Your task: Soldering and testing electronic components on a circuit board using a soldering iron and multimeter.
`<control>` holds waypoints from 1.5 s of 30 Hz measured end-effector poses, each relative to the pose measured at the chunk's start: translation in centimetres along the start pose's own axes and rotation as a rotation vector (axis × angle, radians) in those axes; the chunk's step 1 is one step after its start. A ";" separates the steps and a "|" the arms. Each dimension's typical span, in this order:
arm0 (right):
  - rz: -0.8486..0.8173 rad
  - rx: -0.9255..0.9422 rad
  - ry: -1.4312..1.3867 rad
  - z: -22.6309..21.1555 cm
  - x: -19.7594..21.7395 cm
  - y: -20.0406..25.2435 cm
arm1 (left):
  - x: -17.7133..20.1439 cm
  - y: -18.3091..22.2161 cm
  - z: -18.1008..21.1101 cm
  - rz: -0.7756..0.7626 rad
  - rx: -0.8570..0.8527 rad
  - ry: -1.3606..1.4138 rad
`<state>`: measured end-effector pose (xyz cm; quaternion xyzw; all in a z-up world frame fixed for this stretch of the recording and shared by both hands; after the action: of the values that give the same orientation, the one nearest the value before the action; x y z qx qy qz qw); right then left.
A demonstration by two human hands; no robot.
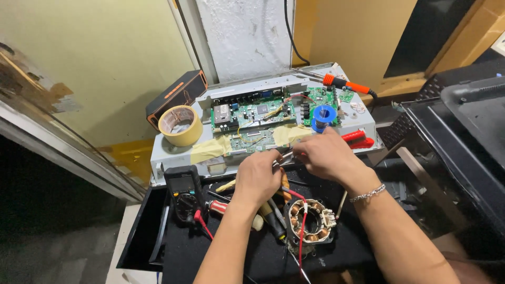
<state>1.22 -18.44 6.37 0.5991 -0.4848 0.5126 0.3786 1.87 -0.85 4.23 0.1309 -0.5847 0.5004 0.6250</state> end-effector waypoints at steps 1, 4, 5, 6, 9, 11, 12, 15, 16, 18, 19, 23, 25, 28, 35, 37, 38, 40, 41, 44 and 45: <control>0.003 -0.001 -0.002 0.1 0.0 0.2 | -0.7 0.1 -0.3 0.000 -0.002 -0.003; 0.096 0.025 -0.042 0.4 0.1 0.6 | -2.3 0.2 -0.7 -0.069 -0.033 -0.148; 0.134 0.016 -0.049 0.9 0.1 0.7 | -2.3 0.1 -0.5 -0.100 -0.036 -0.159; 0.172 0.007 -0.056 1.2 0.0 0.8 | -2.3 0.0 -0.3 -0.131 -0.039 -0.170; 0.227 0.016 -0.057 1.7 0.2 0.7 | -1.4 -0.4 0.6 -0.234 -0.025 -0.246; 0.237 0.014 -0.063 1.7 0.2 0.7 | -1.3 -0.5 0.9 -0.254 -0.028 -0.264; 0.249 0.012 -0.068 1.8 0.3 0.8 | -1.3 -0.5 1.0 -0.271 -0.032 -0.282; 0.224 -0.017 -0.119 1.1 1.0 1.1 | -0.5 -0.3 1.6 -0.275 -0.035 -0.233; 0.224 -0.016 -0.119 1.1 1.0 1.0 | -0.7 -0.3 1.5 -0.275 -0.035 -0.234; 0.238 -0.027 -0.132 1.2 1.0 1.0 | -1.4 -0.5 1.4 -0.277 -0.033 -0.249; 0.239 -0.028 -0.132 1.2 1.0 1.0 | -1.4 -0.5 1.4 -0.276 -0.034 -0.250; 0.222 -0.089 -0.179 2.0 0.8 0.6 | -1.2 -0.7 1.3 -0.268 0.020 -0.180; 0.206 -0.124 -0.202 1.6 1.7 1.1 | -1.0 -0.7 1.3 -0.282 0.046 -0.164; 0.055 -0.228 -0.364 -0.8 4.4 2.6 | -0.3 -0.7 1.6 -0.241 0.035 -0.121; -0.119 -0.271 -0.309 -0.7 2.3 1.7 | -0.5 -0.7 1.1 -0.197 0.049 -0.054; -0.124 -0.284 -0.277 -0.7 1.7 1.3 | -0.6 -0.6 1.0 -0.192 0.054 -0.050; -0.117 -0.275 -0.292 -0.8 1.8 1.3 | -0.6 -0.7 0.8 -0.191 0.055 -0.043; -0.111 -0.268 -0.306 -0.8 1.5 1.2 | -0.7 -0.6 0.8 -0.192 0.056 -0.034; -0.103 -0.256 -0.300 -0.6 1.3 1.1 | -0.6 -0.6 0.9 -0.188 0.063 -0.034; -0.095 -0.241 -0.289 -0.6 1.1 1.1 | -0.6 -0.4 0.9 -0.183 0.073 -0.035; -0.087 -0.237 -0.283 -0.7 1.3 1.0 | -0.5 -0.5 1.0 -0.177 0.072 -0.040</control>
<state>0.08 -18.28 7.69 0.6369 -0.5637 0.3455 0.3965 1.81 -2.07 4.28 0.2144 -0.5647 0.4612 0.6499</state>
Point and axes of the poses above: each hand's wrist, its own y-axis away from the middle knuckle, its own x-axis out of the back of the hand, z = x × y, the point moved 4 cm from there along -y, towards the middle knuckle, and after that the axes turned 13 degrees about -y, right-handed, at the moved point
